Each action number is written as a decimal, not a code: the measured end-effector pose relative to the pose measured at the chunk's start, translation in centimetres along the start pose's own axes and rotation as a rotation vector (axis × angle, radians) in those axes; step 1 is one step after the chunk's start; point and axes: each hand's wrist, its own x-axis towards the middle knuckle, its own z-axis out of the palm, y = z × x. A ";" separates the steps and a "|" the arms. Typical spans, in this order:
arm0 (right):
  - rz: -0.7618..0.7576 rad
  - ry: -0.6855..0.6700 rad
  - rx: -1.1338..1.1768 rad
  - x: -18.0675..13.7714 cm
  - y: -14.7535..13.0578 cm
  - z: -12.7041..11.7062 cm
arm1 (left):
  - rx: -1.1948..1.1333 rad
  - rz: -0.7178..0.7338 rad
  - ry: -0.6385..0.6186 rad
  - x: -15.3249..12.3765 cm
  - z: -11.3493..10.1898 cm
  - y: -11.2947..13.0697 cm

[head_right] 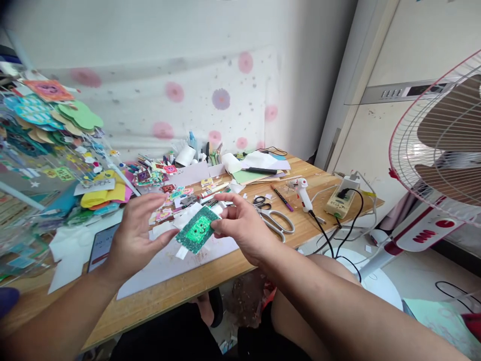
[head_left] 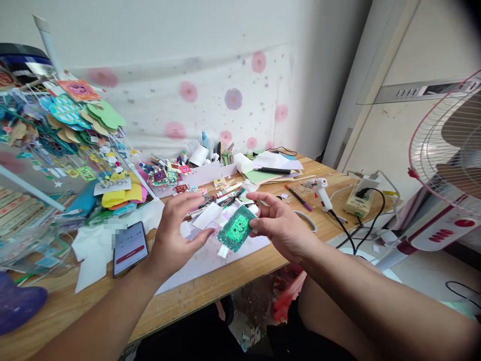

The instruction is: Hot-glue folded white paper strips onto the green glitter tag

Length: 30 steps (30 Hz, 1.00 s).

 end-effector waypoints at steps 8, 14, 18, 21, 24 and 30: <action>-0.106 0.173 -0.007 1.7 2.6 1.1 | -0.584 -0.757 -0.146 -2.5 2.4 1.2; -0.082 0.184 -0.065 2.0 4.2 1.8 | -0.554 -0.867 0.023 -3.4 3.0 0.9; -0.049 0.171 -0.124 2.0 5.1 2.2 | -0.522 -0.881 0.077 -4.1 3.0 0.5; -0.013 0.175 -0.127 1.9 5.5 2.5 | -0.516 -0.900 0.085 -4.5 2.8 0.6; 0.007 0.181 -0.126 1.8 5.8 2.5 | -0.566 -0.926 0.015 -4.6 1.8 0.6; 0.076 0.170 -0.194 1.7 7.2 2.7 | -0.613 -0.982 -0.185 -3.7 0.3 -0.7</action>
